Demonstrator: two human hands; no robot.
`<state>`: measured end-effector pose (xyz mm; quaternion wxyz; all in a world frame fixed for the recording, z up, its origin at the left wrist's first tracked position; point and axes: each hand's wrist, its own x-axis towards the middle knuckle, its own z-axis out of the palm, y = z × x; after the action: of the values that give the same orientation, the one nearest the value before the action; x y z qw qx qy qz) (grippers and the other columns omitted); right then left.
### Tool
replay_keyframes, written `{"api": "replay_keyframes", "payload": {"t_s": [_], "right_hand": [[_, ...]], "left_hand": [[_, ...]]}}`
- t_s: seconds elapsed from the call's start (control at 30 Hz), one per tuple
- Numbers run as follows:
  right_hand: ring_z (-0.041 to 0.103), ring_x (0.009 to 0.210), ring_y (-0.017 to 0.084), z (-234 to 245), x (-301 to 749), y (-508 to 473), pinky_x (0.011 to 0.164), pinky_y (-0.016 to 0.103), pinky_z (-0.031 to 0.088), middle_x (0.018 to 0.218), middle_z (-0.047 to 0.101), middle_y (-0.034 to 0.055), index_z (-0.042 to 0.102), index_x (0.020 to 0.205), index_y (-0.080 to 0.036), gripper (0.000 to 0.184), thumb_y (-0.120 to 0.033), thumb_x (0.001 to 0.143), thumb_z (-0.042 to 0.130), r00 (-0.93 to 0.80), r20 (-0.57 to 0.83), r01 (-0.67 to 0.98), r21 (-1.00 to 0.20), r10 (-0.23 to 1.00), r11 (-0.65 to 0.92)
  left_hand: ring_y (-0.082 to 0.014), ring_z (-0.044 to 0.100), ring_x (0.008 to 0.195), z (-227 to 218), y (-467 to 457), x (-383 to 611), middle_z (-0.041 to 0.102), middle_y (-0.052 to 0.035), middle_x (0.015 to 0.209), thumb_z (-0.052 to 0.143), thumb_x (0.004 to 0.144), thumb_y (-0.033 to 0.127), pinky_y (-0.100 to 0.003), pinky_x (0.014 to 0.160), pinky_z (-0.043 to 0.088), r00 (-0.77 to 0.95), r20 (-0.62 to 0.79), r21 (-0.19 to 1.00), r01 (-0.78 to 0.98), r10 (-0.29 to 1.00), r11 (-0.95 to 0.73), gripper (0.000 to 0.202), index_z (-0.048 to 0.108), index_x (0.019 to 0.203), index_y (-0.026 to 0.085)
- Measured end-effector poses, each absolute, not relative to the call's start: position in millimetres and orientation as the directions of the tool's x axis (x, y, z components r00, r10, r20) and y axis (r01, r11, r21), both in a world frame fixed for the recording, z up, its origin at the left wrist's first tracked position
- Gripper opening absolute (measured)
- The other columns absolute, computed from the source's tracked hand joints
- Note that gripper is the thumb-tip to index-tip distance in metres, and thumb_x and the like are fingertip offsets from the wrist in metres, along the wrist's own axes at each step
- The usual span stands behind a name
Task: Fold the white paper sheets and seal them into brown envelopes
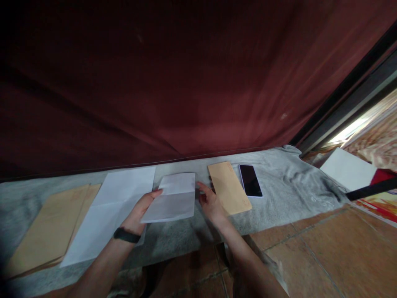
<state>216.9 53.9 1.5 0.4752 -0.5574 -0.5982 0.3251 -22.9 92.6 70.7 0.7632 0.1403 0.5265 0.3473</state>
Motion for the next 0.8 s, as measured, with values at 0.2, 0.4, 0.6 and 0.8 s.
{"api": "replay_keyframes", "payload": {"t_s": [0.2, 0.4, 0.6, 0.8], "right_hand": [[0.07, 0.096, 0.021, 5.6, 207.5, 43.6, 0.089, 0.035, 0.057, 0.112, 0.072, 0.0073, 0.065, 0.124, -0.02, 0.058, -0.006, 0.068, 0.061, -0.1, 0.131, 0.438, -0.884, 0.986, 0.162], [0.062, 0.103, 0.024, 25.1, 209.6, 31.0, 0.094, 0.036, 0.052, 0.113, 0.061, 0.0083, 0.063, 0.123, -0.022, 0.06, -0.005, 0.065, 0.065, -0.139, 0.125, 0.777, -0.602, 0.982, 0.187], [0.06, 0.104, 0.026, 25.5, 210.9, 28.5, 0.093, 0.036, 0.052, 0.115, 0.057, 0.0072, 0.061, 0.118, -0.023, 0.06, -0.004, 0.061, 0.064, -0.204, 0.118, 0.771, -0.592, 0.972, 0.234], [0.059, 0.104, 0.026, 31.0, 214.4, 30.2, 0.092, 0.037, 0.05, 0.115, 0.059, 0.0075, 0.063, 0.116, -0.023, 0.052, -0.006, 0.067, 0.062, -0.248, 0.078, 0.796, -0.552, 0.966, 0.249]], "left_hand": [[-0.0244, 0.071, 0.058, 57.0, 91.3, -12.6, 0.073, -0.0054, 0.066, 0.068, 0.078, 0.019, -0.034, 0.056, 0.057, 0.169, -0.717, 0.577, -0.398, 0.676, 0.713, 0.028, 0.068, 0.105, 0.012], [-0.019, 0.066, 0.051, 43.6, 85.6, -8.8, 0.071, -0.001, 0.065, 0.067, 0.068, 0.008, -0.027, 0.051, 0.052, 0.076, -0.612, 0.697, -0.419, 0.787, 0.582, 0.032, 0.068, 0.1, 0.015], [-0.0145, 0.062, 0.048, 37.8, 80.9, -11.9, 0.07, 0.0036, 0.067, 0.064, 0.064, 0.008, -0.023, 0.048, 0.046, -0.001, -0.509, 0.796, -0.382, 0.861, 0.47, 0.047, 0.065, 0.111, 0.017], [-0.0155, 0.066, 0.062, 31.9, 77.5, -13.8, 0.073, 0.0006, 0.085, 0.067, 0.067, 0.013, -0.027, 0.062, 0.052, -0.143, -0.493, 0.841, -0.333, 0.858, 0.427, 0.056, 0.061, 0.123, 0.02]]}}
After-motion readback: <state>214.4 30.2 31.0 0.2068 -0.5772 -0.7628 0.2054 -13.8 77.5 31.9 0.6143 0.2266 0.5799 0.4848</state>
